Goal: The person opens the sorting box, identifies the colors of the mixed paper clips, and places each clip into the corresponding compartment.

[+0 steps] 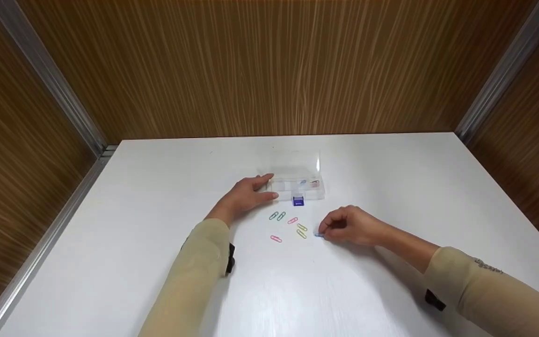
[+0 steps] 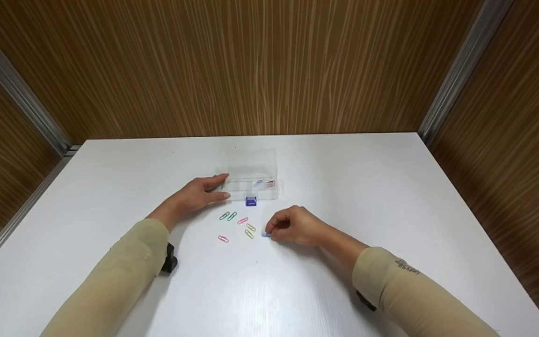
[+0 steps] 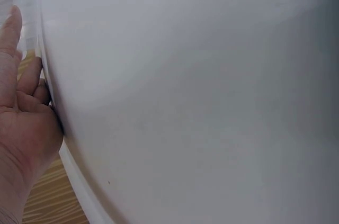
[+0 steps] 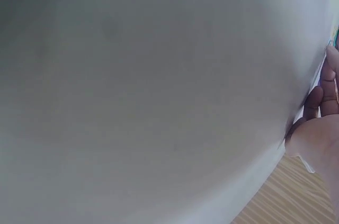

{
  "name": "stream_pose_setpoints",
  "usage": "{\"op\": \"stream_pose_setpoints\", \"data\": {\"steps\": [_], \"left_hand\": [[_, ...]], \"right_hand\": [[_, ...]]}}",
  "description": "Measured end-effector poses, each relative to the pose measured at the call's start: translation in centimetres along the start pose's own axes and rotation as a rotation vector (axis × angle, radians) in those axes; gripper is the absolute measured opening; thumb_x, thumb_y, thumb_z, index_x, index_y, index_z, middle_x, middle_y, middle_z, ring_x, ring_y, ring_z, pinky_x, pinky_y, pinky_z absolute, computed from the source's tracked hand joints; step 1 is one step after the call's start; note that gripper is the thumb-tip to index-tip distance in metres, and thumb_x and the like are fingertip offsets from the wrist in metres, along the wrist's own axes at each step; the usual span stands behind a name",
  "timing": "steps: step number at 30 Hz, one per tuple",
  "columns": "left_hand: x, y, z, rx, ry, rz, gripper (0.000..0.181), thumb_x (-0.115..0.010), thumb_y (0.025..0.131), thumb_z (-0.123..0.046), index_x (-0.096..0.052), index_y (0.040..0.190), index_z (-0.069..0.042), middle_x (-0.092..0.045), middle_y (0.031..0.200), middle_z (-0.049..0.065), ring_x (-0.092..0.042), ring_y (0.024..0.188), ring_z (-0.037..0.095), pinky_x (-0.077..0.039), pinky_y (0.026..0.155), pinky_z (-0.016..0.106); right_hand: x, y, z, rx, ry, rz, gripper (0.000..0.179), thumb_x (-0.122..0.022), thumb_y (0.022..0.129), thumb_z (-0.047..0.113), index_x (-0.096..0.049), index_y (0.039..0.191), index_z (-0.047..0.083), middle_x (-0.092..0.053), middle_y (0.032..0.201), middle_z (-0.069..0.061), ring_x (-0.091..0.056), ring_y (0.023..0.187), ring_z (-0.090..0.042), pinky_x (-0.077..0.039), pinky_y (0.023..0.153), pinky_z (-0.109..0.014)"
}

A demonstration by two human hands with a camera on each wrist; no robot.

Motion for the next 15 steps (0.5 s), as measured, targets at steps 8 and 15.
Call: {"op": "stream_pose_setpoints", "data": {"steps": [8, 15], "left_hand": [[0.0, -0.2, 0.1, 0.006, 0.002, -0.001, 0.072, -0.075, 0.097, -0.053, -0.044, 0.161, -0.044, -0.033, 0.172, -0.004, -0.02, 0.162, 0.024, -0.016, 0.13, 0.048], [0.1, -0.4, 0.0, 0.001, -0.004, -0.003, 0.071, -0.075, 0.097, -0.053, -0.044, 0.16, -0.046, -0.034, 0.172, -0.005, -0.02, 0.162, 0.024, -0.016, 0.13, 0.049]], "right_hand": [[1.2, 0.5, 0.3, -0.04, 0.007, -0.033, 0.013, -0.077, 0.096, 0.003, -0.081, 0.108, 0.006, -0.076, 0.103, -0.008, -0.057, 0.085, -0.019, -0.046, 0.07, -0.019], [4.0, 2.1, 1.3, -0.024, -0.073, -0.121, 0.015, -0.072, 0.099, 0.006, -0.081, 0.11, 0.011, -0.074, 0.1, -0.002, -0.057, 0.094, -0.022, -0.043, 0.083, -0.032]]}}
Point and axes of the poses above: each hand's wrist, its own y-axis towards the middle knuckle, its own x-axis out of the back of the hand, z = x × y, the point moved 9 cm from there along y, towards the middle knuckle
